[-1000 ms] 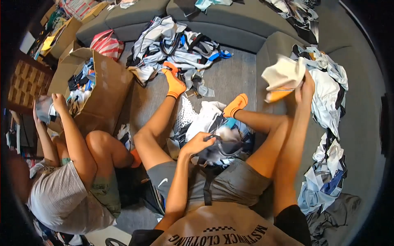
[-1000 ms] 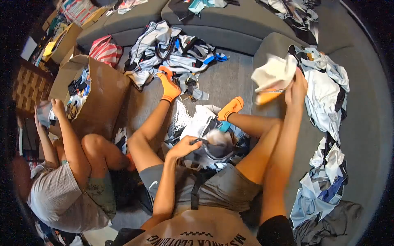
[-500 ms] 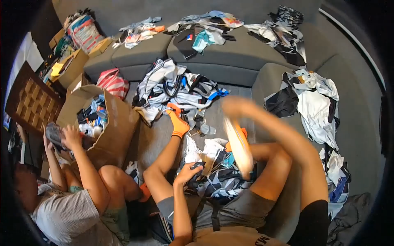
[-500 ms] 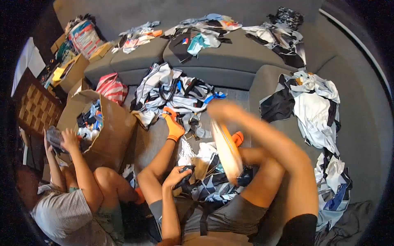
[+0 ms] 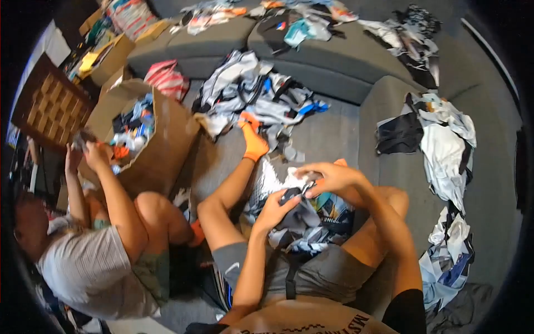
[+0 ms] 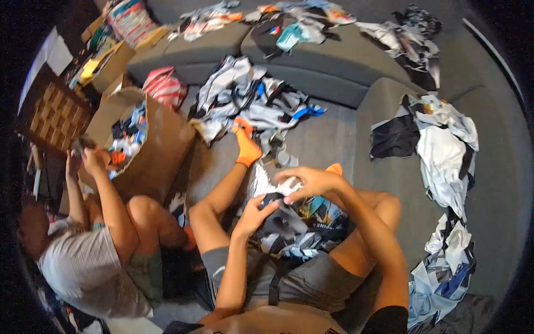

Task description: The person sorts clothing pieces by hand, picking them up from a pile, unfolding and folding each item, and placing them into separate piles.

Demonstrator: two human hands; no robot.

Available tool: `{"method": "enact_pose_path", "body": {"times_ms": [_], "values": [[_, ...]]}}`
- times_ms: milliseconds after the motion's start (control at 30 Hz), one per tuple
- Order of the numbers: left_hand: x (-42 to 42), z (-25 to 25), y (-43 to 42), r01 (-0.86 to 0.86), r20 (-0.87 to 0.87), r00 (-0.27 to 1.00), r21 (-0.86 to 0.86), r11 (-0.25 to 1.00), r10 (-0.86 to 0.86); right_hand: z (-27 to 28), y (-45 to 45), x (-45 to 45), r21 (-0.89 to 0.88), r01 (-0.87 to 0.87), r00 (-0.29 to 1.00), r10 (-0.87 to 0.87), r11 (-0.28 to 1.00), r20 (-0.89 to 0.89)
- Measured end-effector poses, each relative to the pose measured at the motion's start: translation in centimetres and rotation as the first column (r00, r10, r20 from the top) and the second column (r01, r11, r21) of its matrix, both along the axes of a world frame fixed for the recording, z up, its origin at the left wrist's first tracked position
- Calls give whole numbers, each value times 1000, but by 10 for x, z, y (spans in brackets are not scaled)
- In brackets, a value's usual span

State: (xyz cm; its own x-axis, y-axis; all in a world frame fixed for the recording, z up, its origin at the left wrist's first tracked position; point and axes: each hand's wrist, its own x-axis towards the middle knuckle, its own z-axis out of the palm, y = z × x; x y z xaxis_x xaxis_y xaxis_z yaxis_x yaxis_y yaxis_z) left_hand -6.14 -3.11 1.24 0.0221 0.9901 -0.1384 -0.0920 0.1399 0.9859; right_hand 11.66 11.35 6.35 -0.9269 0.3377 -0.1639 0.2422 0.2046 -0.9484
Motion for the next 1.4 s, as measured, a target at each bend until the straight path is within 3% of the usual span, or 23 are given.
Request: {"method": "enact_pose_path", "body": {"times_ms": [67,133,200,333,467,633,833,1000,1133,1400], "values": [[1,13,-2,-29,-19,999,16,999,29,-21,-16,7,-104,-28,999,31,994,35],[3,25,0,-29,10,1000,50,998,29,-20,-23,16,-305,252,955,-287,918,-75],[5,22,-3,-66,18,998,30,997,65,-10,-24,27,-99,448,876,-458,889,-150],[19,13,7,-103,81,992,13,995,101,-7,-16,53,-174,596,769,-620,784,-159],[17,3,7,-31,145,988,-93,995,45,-8,-14,58,-170,583,723,-603,794,-338],[18,-2,5,-96,62,993,-11,995,97,0,-18,56,-268,597,670,-654,756,-352],[8,1,1,-90,63,994,-30,995,92,-4,-12,63,-306,597,656,-671,741,-344],[3,3,0,-65,73,995,-77,995,70,-5,-12,67,-416,567,670,-692,711,-269],[0,6,-2,-42,115,992,-126,991,57,-5,-17,58,-586,513,596,-752,627,-282],[7,0,1,-51,117,991,-113,992,64,-17,-16,51,-619,528,564,-785,582,-258]]}}
